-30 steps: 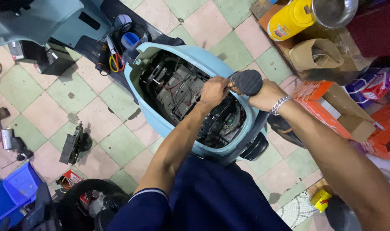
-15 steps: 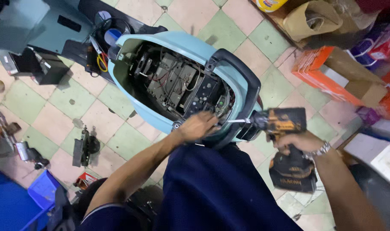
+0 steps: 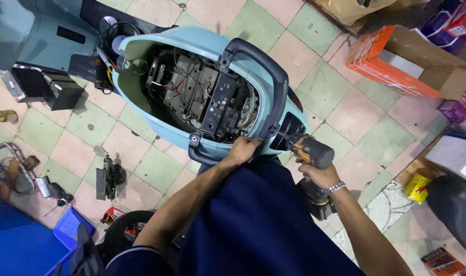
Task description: The person repairs a scooter by inspecting wires under the seat, retrieving an impact driver and other tools from a workbench, and using the driver to secure screws on the scooter's body and under the seat.
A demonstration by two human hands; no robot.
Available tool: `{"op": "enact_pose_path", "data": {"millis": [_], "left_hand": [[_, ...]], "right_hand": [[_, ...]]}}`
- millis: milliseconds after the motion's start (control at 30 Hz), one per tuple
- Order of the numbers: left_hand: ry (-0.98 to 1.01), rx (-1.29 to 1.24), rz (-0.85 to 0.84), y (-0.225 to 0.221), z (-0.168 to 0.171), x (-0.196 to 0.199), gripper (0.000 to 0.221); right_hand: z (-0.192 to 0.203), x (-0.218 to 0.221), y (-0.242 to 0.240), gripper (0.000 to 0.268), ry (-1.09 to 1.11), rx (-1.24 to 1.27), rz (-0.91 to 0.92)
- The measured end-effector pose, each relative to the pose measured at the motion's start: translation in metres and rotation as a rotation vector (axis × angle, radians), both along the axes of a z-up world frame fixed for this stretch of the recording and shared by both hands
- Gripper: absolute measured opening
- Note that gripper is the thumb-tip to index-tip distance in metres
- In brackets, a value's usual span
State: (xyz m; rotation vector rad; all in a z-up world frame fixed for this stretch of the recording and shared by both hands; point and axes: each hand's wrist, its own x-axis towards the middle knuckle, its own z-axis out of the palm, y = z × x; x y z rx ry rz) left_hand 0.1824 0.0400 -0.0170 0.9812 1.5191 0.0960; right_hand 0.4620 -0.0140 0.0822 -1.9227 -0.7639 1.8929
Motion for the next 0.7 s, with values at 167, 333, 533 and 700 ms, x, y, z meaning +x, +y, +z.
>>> {"op": "enact_pose_path", "data": {"millis": [167, 333, 533, 700], "left_hand": [[-0.031, -0.027, 0.05, 0.009, 0.033, 0.01, 0.051], [0.221, 0.546, -0.116, 0.008, 0.047, 0.019, 0.04], [0.219, 0.756, -0.382, 0.026, 0.049, 0.027, 0.028], [0.183, 0.929, -0.495, 0.026, 0.031, 0.035, 0.025]], "right_hand": [[-0.012, -0.001, 0.002, 0.019, 0.009, 0.017, 0.007], [-0.004, 0.005, 0.016, 0.041, -0.194, 0.824, 0.426], [0.044, 0.008, 0.065, 0.029, -0.555, 0.315, 0.903], [0.043, 0.012, 0.071, 0.037, -0.538, 0.303, 0.892]]}}
